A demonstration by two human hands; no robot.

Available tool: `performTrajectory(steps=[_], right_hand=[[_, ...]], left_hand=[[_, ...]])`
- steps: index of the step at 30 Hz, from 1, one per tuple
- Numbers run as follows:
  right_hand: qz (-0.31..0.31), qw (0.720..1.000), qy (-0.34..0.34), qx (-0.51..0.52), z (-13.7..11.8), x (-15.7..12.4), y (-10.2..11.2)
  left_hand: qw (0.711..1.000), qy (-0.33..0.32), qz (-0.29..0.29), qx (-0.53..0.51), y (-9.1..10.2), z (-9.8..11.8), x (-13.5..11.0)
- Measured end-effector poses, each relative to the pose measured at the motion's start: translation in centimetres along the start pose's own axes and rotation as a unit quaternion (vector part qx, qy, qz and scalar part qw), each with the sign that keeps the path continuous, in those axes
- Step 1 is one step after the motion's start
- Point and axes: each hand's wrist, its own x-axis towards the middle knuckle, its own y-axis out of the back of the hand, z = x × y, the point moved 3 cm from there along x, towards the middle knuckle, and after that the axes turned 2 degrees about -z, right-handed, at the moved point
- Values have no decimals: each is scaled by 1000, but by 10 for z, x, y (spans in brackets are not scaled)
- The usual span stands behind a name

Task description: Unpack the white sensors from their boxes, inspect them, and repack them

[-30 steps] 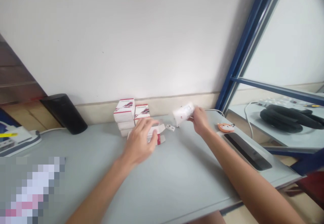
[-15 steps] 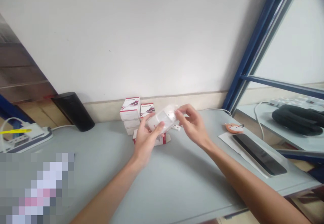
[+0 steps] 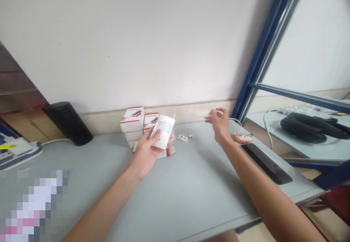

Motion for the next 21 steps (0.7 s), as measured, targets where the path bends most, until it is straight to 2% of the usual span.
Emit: performTrajectory(steps=[3, 6, 8, 11, 13, 15, 17, 19, 21], right_hand=[[-91, 979, -32, -180, 37, 2, -4], [-123, 959, -13, -256, 54, -6, -11], [-107, 955, 31, -275, 48, -12, -15], [-100, 940, 146, -291, 20, -24, -22], [-165, 945, 163, -230, 0, -36, -29], [-295, 945, 75, -124, -12, -52, -40], [-390, 920, -23, -28, -20, -69, -49], [-413, 906, -85, 27, -24, -80, -55], [-391, 912, -112, 50, -24, -84, -57]], left_hand=[[1000, -10, 12, 25, -3, 1, -3], [994, -53, 40, 92, -6, -1, -6], [983, -94, 64, 143, -6, -2, -8], [962, -157, 90, 204, -7, -2, -10], [955, -177, 90, 221, -8, -4, -10], [956, -181, 86, 216, -7, -7, -10], [959, -176, 85, 206, -6, -10, -10], [962, -167, 78, 203, -6, -12, -10], [964, -155, 65, 208, -6, -12, -10]])
